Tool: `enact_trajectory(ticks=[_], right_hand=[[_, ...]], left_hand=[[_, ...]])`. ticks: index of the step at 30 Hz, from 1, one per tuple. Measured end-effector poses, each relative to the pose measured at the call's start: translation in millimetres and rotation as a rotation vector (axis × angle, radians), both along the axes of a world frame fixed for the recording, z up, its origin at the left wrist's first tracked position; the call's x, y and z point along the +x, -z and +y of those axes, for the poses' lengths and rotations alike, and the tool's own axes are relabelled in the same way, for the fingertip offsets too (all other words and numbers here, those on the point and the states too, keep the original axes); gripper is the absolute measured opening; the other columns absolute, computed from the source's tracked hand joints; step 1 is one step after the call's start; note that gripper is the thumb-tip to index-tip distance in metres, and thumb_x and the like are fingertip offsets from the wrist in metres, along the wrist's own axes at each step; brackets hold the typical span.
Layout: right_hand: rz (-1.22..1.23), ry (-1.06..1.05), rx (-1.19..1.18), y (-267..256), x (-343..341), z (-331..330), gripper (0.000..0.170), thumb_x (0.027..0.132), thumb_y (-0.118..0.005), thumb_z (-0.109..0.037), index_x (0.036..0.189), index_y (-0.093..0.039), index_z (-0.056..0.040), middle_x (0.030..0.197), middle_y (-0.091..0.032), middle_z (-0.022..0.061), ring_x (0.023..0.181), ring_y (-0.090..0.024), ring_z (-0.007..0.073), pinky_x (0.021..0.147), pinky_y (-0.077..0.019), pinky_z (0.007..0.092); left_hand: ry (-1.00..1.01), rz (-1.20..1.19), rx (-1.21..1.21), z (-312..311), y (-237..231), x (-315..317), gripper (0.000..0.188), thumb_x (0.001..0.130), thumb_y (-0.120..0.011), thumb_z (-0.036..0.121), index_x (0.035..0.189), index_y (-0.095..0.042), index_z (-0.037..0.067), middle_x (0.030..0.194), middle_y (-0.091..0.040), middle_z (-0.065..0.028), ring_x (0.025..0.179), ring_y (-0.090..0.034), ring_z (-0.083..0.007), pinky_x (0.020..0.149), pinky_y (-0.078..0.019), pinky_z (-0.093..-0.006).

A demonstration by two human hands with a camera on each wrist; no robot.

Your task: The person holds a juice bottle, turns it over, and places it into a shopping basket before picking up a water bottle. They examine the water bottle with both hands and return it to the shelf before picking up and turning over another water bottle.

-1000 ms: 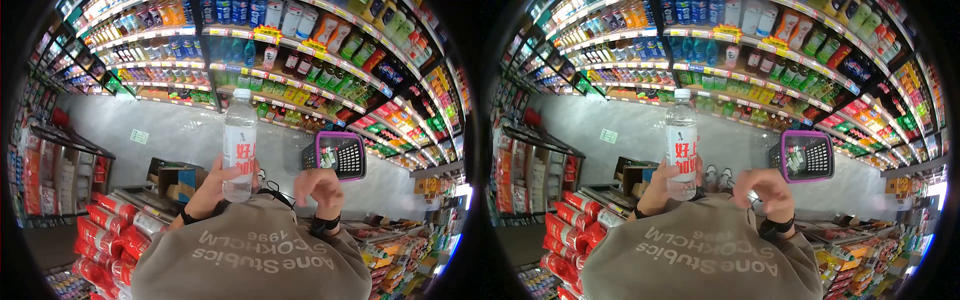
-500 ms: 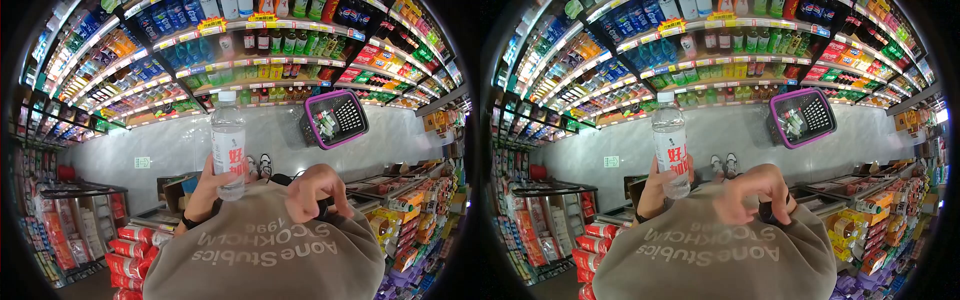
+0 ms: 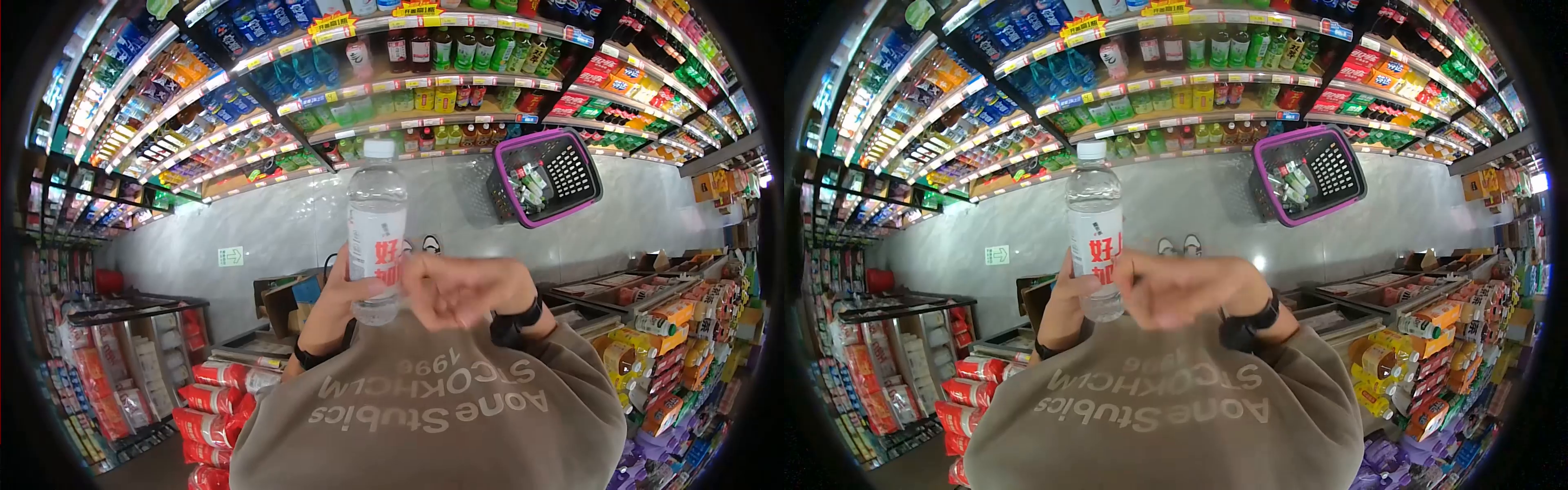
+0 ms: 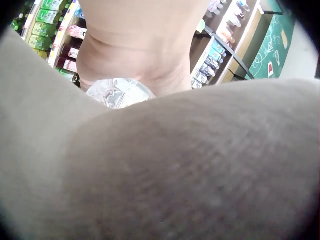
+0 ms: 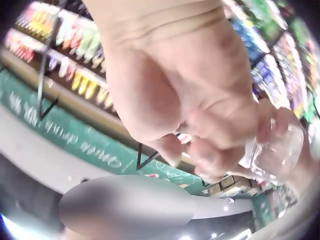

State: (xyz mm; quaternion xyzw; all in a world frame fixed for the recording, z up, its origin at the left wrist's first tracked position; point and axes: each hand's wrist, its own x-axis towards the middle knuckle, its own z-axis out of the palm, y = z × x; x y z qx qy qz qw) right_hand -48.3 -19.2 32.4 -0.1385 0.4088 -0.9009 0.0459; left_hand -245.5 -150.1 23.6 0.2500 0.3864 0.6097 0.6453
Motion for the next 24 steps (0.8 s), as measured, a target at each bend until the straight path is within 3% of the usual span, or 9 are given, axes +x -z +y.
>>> enact_trajectory(ticks=[3,6,7,10,12,14,19,22,24], right_hand=[[0.418,-0.241,0.015,1.9,4.3,-5.9,0.042,0.097,-0.069,-0.029,0.117,-0.045,-0.0018,0.09,-0.052,0.0044,0.066,-0.047,0.0091,0.051,-0.0345,0.0235],[-0.104,0.204,-0.268,2.8,-2.0,-20.6,0.052,0.09,-0.08,-0.033,0.112,-0.047,0.0012,0.095,-0.05,0.0047,0.075,-0.048,0.0103,0.052,-0.0361,0.0236],[-0.011,0.149,-0.197,8.1,-3.9,-15.7,0.054,0.09,-0.078,-0.04,0.108,-0.049,0.0019,0.097,-0.048,0.0038,0.08,-0.047,0.0111,0.051,-0.0377,0.0227],[0.641,-0.018,0.005,-3.8,5.6,-14.6,0.055,0.093,-0.07,-0.049,0.108,-0.048,-0.0005,0.089,-0.051,0.0089,0.062,-0.046,0.0111,0.05,-0.032,0.0197],[0.401,-0.051,-0.204,-2.0,7.2,-15.3,0.052,0.096,-0.068,-0.043,0.112,-0.047,0.0013,0.089,-0.051,0.0071,0.062,-0.047,0.0107,0.049,-0.0336,0.0204],[-0.209,0.148,-0.356,-8.0,14.5,-10.9,0.064,0.091,-0.076,-0.045,0.119,-0.045,0.0033,0.095,-0.052,0.0062,0.064,-0.051,0.011,0.047,-0.0388,0.0207],[0.461,-0.119,0.013,1.1,28.7,-7.4,0.038,0.104,-0.055,-0.037,0.107,-0.049,-0.0006,0.086,-0.052,0.0067,0.058,-0.042,0.0084,0.05,-0.0289,0.0243],[-0.048,0.402,-0.265,-6.4,28.4,-22.6,0.041,0.098,-0.067,-0.037,0.104,-0.05,-0.0003,0.092,-0.052,0.0079,0.059,-0.037,0.0083,0.053,-0.0293,0.0236],[0.093,0.289,-0.233,9.1,29.1,-17.5,0.044,0.094,-0.073,-0.038,0.101,-0.052,-0.0001,0.098,-0.052,0.0111,0.061,-0.034,0.0099,0.055,-0.0297,0.024]], left_hand=[[0.064,-0.052,0.019,-1.8,8.0,-5.7,0.073,0.068,-0.082,0.02,0.13,-0.053,-0.003,0.107,-0.068,-0.0147,0.092,-0.069,-0.0242,0.079,-0.057,-0.0364],[0.035,-0.008,0.017,2.9,10.3,3.2,0.075,0.067,-0.083,0.021,0.132,-0.052,-0.003,0.108,-0.068,-0.0147,0.093,-0.07,-0.0237,0.081,-0.057,-0.0358],[0.004,0.029,0.007,3.5,8.9,6.0,0.076,0.067,-0.083,0.021,0.132,-0.052,-0.003,0.109,-0.068,-0.0146,0.093,-0.07,-0.0234,0.082,-0.057,-0.0355],[0.154,-0.076,-0.025,3.2,11.6,2.9,0.076,0.066,-0.083,0.02,0.132,-0.052,-0.003,0.11,-0.068,-0.014,0.095,-0.07,-0.0221,0.083,-0.0566,-0.0351],[0.139,-0.022,-0.053,3.2,3.7,8.4,0.075,0.066,-0.082,0.02,0.132,-0.053,-0.003,0.11,-0.068,-0.0139,0.095,-0.07,-0.0215,0.084,-0.0564,-0.0347],[0.145,0.013,-0.049,4.4,2.8,11.1,0.075,0.067,-0.082,0.019,0.132,-0.053,-0.002,0.11,-0.069,-0.014,0.095,-0.07,-0.0213,0.084,-0.0563,-0.0346],[0.263,-0.032,0.035,11.3,15.3,-1.4,0.074,0.067,-0.082,0.018,0.131,-0.053,-0.003,0.107,-0.069,-0.0144,0.094,-0.07,-0.022,0.084,-0.0563,-0.0361],[0.221,0.041,0.086,13.8,22.3,-3.1,0.075,0.066,-0.083,0.019,0.132,-0.053,-0.003,0.107,-0.068,-0.015,0.093,-0.07,-0.0229,0.083,-0.0568,-0.0377],[0.229,0.022,0.083,16.1,18.6,0.1,0.076,0.067,-0.082,0.019,0.133,-0.052,-0.002,0.108,-0.068,-0.0158,0.092,-0.07,-0.0235,0.082,-0.057,-0.0378]])
